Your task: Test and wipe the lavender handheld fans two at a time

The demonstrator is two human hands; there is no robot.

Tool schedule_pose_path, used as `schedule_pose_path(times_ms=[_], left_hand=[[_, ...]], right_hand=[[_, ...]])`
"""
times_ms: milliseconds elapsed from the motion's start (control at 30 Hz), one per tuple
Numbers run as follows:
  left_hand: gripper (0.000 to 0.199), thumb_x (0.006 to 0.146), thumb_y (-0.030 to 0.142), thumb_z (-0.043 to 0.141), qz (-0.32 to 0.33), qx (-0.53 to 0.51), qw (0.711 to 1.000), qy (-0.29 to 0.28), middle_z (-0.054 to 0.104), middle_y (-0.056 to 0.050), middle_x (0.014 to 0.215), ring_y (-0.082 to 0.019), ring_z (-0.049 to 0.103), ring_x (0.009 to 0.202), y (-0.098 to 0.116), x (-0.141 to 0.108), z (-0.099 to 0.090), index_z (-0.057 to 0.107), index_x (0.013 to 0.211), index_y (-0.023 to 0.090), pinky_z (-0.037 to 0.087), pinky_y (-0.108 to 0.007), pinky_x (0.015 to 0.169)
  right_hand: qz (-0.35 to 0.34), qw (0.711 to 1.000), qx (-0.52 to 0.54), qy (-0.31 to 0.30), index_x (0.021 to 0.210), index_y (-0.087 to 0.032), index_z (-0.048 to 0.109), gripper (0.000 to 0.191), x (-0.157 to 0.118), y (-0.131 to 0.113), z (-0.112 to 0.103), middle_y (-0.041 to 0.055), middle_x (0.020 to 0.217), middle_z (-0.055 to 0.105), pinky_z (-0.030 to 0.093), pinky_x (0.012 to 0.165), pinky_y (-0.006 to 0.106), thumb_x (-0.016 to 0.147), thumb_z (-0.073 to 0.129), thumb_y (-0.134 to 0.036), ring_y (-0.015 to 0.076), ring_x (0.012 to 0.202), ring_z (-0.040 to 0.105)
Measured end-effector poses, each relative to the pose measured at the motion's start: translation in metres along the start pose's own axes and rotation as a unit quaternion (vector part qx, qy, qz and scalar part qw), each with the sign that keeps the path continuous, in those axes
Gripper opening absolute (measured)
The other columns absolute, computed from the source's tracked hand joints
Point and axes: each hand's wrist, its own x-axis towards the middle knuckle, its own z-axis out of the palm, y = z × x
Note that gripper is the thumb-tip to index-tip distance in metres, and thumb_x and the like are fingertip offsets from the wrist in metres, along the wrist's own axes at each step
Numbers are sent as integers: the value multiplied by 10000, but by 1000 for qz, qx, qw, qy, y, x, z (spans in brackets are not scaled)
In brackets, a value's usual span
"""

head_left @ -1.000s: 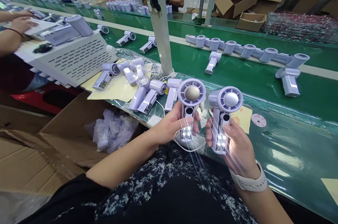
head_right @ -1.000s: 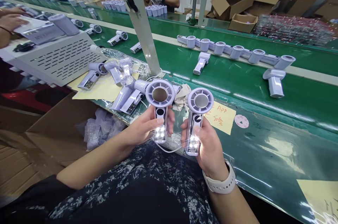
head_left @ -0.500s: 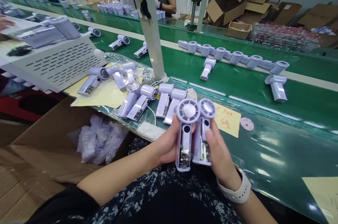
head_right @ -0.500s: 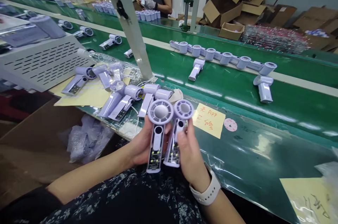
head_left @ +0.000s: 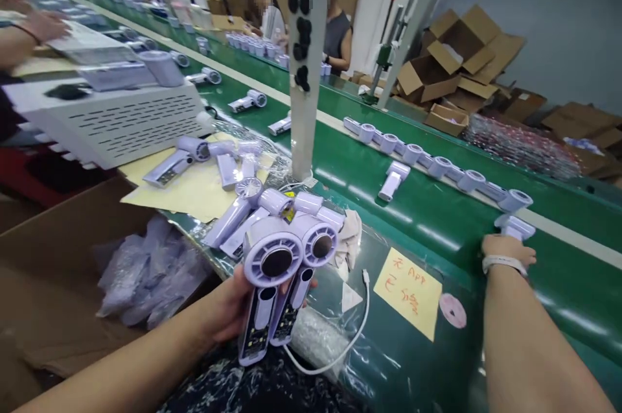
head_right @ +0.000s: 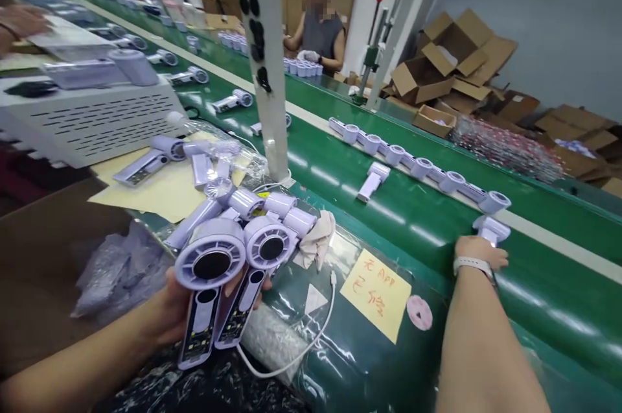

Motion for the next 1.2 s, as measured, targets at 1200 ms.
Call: schedule_pose_path(times_ms=[1200], left_hand=[[446,911,482,703,-79,63,992,75,768,-107,1074,-278,741,979,15,-1,85,666,1226,169,610,-430,889]], right_hand=[[59,705,633,-314,1063,-279,812,261,-295,-120,-23,43,1016,831,662,690,245,816,888,-316,205,842,796]])
